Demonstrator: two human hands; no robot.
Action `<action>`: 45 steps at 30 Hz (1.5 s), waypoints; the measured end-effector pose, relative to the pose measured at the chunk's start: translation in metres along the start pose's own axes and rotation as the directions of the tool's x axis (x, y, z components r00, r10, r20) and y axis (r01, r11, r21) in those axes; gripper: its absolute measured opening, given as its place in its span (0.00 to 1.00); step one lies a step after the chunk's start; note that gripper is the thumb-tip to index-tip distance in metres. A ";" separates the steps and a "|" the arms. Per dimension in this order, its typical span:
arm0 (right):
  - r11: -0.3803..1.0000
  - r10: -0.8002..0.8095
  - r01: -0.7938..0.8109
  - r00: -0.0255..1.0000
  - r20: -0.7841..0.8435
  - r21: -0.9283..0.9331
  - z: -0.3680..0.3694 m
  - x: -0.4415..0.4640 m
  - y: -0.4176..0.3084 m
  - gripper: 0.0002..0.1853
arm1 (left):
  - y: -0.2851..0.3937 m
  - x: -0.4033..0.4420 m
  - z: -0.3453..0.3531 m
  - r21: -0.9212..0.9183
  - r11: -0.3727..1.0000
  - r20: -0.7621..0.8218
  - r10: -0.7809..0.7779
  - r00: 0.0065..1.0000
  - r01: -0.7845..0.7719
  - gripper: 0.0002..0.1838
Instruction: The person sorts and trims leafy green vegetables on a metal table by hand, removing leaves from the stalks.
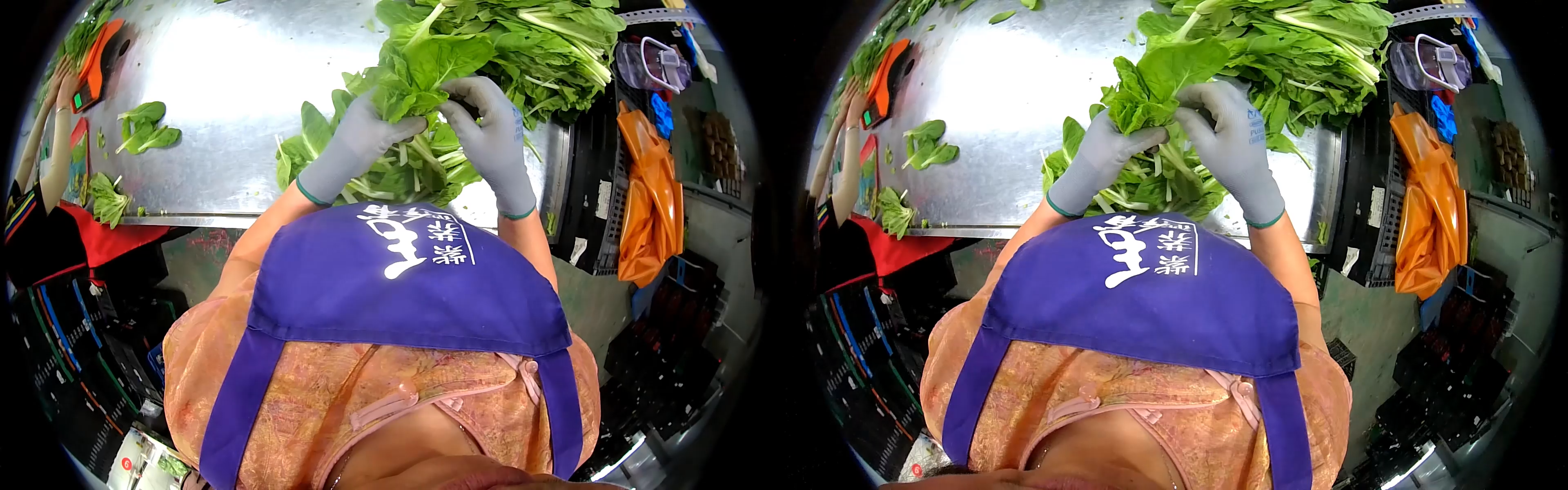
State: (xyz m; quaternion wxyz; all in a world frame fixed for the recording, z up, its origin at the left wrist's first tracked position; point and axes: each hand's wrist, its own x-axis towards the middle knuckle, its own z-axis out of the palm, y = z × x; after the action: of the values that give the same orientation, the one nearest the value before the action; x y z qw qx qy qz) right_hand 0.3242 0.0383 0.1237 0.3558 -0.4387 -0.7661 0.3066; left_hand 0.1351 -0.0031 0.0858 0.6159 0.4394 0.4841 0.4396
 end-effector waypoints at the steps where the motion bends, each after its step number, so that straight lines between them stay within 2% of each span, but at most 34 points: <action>1: 1.000 -0.004 0.005 1.000 0.020 -0.020 0.000 0.000 0.002 0.10 | 0.001 -0.001 0.000 0.010 1.000 0.002 0.000 1.000 0.000 0.25; 5: 0.992 -0.069 0.072 0.997 0.034 -0.102 0.002 0.000 0.001 0.09 | -0.007 0.002 0.001 -0.010 1.000 -0.023 -0.014 1.000 0.014 0.24; 7: 0.985 -0.118 0.120 0.993 0.021 -0.124 0.002 -0.002 0.000 0.08 | -0.005 0.003 0.000 0.147 0.989 -0.032 0.008 0.999 -0.003 0.24; 9: 0.996 -0.027 0.038 0.991 -0.132 0.085 -0.002 -0.005 -0.001 0.07 | -0.010 0.006 -0.004 0.298 0.953 -0.070 0.080 0.994 -0.056 0.22; 11: 0.940 0.081 0.019 0.957 -0.278 0.340 -0.018 -0.001 -0.002 0.05 | -0.026 0.007 -0.014 0.440 0.889 -0.130 0.202 0.971 -0.126 0.17; 12: 0.878 0.144 0.047 0.923 -0.356 0.476 -0.030 0.004 0.000 0.04 | -0.024 0.004 -0.022 0.285 0.955 -0.147 0.125 0.981 -0.079 0.16; 13: 0.870 0.121 0.102 0.904 -0.410 0.483 -0.038 0.010 0.007 0.05 | -0.020 0.000 -0.033 0.123 0.992 -0.142 0.043 0.989 -0.025 0.15; 14: 0.917 0.150 0.020 0.907 -0.392 0.397 -0.045 0.013 0.006 0.05 | -0.019 -0.006 -0.041 -0.043 0.998 -0.125 -0.045 0.991 0.040 0.14; 16: 0.986 0.142 -0.132 0.985 -0.100 0.104 -0.053 0.020 0.036 0.07 | -0.022 -0.007 -0.056 -0.069 0.997 -0.125 0.009 0.992 -0.018 0.12; 17: 0.980 0.106 -0.099 0.994 0.032 -0.175 -0.048 0.022 0.057 0.09 | -0.022 -0.007 -0.062 -0.088 0.996 -0.136 0.016 0.991 -0.028 0.12; 18: 0.901 0.102 -0.019 0.980 0.169 -0.434 -0.040 0.022 0.077 0.11 | -0.021 -0.006 -0.065 -0.108 0.993 -0.150 0.026 0.988 -0.042 0.11; 19: 0.884 0.187 -0.094 0.969 0.164 -0.458 -0.028 0.022 0.085 0.15 | -0.016 -0.006 -0.064 -0.158 0.987 -0.156 0.011 0.988 -0.036 0.11; 22: 0.852 0.276 -0.229 0.961 0.034 -0.470 0.010 0.038 0.128 0.16 | -0.034 -0.001 -0.072 -0.009 0.982 -0.077 0.185 0.980 -0.187 0.10; 24: 0.810 0.170 -0.147 0.985 -0.012 -0.568 0.036 0.037 0.162 0.18 | -0.031 0.000 -0.066 0.042 0.971 -0.056 0.237 0.970 -0.234 0.10; 25: 0.777 0.114 -0.107 0.993 -0.028 -0.621 0.041 0.037 0.163 0.20 | -0.025 -0.001 -0.061 -0.011 0.979 -0.072 0.201 0.977 -0.203 0.11; 26: 0.868 0.177 -0.157 0.984 -0.002 -0.472 0.040 0.037 0.165 0.21 | -0.020 -0.002 -0.056 -0.065 0.983 -0.087 0.166 0.982 -0.172 0.11; 28: 0.953 0.283 -0.269 0.955 0.094 -0.141 0.033 0.037 0.151 0.22 | -0.010 -0.004 -0.051 -0.318 0.948 -0.122 -0.011 0.992 -0.029 0.12; 29: 0.953 0.285 -0.291 0.956 0.069 0.080 0.038 0.034 0.176 0.20 | -0.019 -0.005 -0.052 -0.132 0.977 -0.141 0.146 0.979 -0.165 0.13; 32: 0.946 0.239 -0.226 0.971 -0.028 0.232 0.004 0.032 0.089 0.16 | -0.028 -0.002 -0.061 -0.430 0.900 -0.071 0.044 0.996 -0.071 0.14; 33: 0.968 0.200 -0.184 0.977 -0.079 0.168 -0.001 0.032 0.071 0.15 | -0.027 -0.002 -0.060 -0.528 0.849 -0.062 -0.012 0.998 -0.023 0.14; 34: 1.000 0.015 -0.013 0.995 -0.104 0.023 -0.008 0.033 0.058 0.15 | -0.024 -0.001 -0.055 -0.619 0.785 -0.047 -0.066 0.997 0.023 0.15; 36: 0.908 -0.353 0.324 0.933 -0.072 -0.265 -0.018 0.036 0.039 0.15 | -0.013 0.001 -0.043 -0.728 0.677 0.028 -0.119 0.992 0.102 0.16; 38: 0.871 -0.424 0.393 0.904 -0.046 -0.296 -0.017 0.034 0.030 0.17 | 0.000 0.001 -0.029 -0.773 0.610 0.136 -0.113 0.984 0.176 0.16; 42: 0.752 -0.529 0.487 0.848 0.033 -0.445 -0.012 0.033 0.027 0.18 | 0.012 -0.001 -0.014 -0.674 0.728 0.087 -0.094 0.992 0.128 0.18; 44: 0.704 -0.546 0.488 0.837 0.047 -0.516 -0.009 0.031 0.027 0.16 | 0.008 0.000 -0.014 -0.370 0.927 -0.013 0.060 0.998 -0.061 0.16; 45: 0.687 -0.551 0.489 0.833 0.054 -0.537 -0.009 0.030 0.028 0.16 | 0.016 -0.002 -0.014 -0.293 0.952 -0.027 0.080 0.996 -0.084 0.15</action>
State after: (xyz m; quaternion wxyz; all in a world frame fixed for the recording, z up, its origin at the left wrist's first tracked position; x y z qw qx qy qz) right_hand 0.3333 0.0787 0.1152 0.3350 -0.3004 -0.8913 -0.0556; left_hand 0.1188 -0.0001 0.0992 0.6521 0.3595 0.3992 0.5349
